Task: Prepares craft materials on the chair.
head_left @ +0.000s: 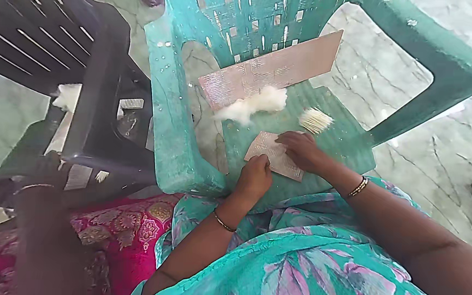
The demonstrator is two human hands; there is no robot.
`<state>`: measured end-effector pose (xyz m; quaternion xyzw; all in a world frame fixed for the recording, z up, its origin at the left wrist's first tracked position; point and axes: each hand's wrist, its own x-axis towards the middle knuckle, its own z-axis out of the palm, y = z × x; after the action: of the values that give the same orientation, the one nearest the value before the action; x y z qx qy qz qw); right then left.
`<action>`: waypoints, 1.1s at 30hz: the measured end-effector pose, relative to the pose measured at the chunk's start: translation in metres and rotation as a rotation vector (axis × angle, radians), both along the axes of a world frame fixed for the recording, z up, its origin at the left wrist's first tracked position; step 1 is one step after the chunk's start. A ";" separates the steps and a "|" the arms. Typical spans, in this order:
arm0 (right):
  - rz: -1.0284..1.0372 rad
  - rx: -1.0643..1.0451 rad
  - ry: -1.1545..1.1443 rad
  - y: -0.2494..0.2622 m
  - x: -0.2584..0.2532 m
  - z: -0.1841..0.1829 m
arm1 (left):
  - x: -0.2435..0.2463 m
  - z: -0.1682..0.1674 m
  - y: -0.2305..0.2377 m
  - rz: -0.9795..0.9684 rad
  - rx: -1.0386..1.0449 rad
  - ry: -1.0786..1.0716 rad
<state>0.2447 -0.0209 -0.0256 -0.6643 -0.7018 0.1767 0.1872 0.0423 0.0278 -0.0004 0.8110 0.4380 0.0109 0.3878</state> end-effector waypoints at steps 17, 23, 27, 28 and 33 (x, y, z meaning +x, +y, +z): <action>0.302 -0.294 -0.264 -0.092 0.022 0.021 | -0.012 0.014 -0.017 -0.194 -0.141 0.118; 0.143 -0.029 -0.295 -0.070 0.031 0.026 | -0.014 0.007 -0.011 -0.095 -0.048 0.039; 0.175 -0.124 -0.241 -0.029 0.010 0.015 | -0.012 0.004 -0.005 -0.047 0.002 0.064; 0.192 -0.169 -0.231 -0.020 0.005 0.011 | -0.011 0.003 -0.004 -0.048 0.014 0.064; 0.268 -0.244 -0.188 -0.016 -0.008 0.000 | -0.014 -0.003 -0.006 -0.070 0.060 0.062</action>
<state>0.2370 -0.0365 -0.0251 -0.5962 -0.7718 0.2208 0.0137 0.0282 0.0223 -0.0036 0.8369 0.4208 -0.0148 0.3497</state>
